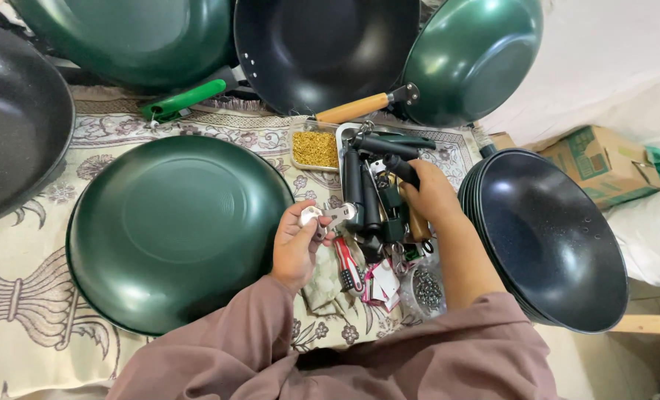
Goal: Assemble handles and brackets onto various pans and woks on a display cloth
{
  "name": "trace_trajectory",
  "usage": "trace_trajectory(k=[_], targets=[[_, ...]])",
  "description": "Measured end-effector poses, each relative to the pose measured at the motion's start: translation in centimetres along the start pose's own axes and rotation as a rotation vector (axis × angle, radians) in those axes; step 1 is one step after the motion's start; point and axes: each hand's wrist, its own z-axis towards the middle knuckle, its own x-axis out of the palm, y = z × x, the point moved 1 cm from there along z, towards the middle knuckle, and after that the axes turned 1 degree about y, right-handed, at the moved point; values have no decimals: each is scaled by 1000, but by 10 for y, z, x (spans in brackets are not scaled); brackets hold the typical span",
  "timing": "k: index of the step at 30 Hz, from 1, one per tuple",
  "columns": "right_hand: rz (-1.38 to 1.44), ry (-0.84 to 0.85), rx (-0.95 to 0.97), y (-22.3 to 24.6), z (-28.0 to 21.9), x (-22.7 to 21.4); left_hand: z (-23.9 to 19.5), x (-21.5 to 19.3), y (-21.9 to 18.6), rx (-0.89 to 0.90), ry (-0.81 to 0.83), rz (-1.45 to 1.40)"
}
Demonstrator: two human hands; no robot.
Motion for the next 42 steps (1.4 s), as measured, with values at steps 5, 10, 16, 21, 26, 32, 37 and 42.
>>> trace_trajectory(k=[5,10,16,21,26,32,37,42], targets=[[-10,-100,-226,-12,3,19,2,-2,2,-32,15,40],[81,-147,-366,70,-46,-37,-8,9,-5,-44,79,57],[449,18,-436,169,-135,-71,-68,17,-14,-99,148,56],[757,368,-419,212,-184,-46,-154,-3,-67,-221,337,403],[1099,402,-289,226,-217,13,-199,-24,-142,278,428,1030],[1413,-90,230,286,-159,6,-203,-78,-226,834,-30,1313],[1382,-185,451,285,-115,52,-182,-110,-268,862,-220,1715],[1262,-233,448,288,-108,80,-166,-120,-271,605,-260,1904]])
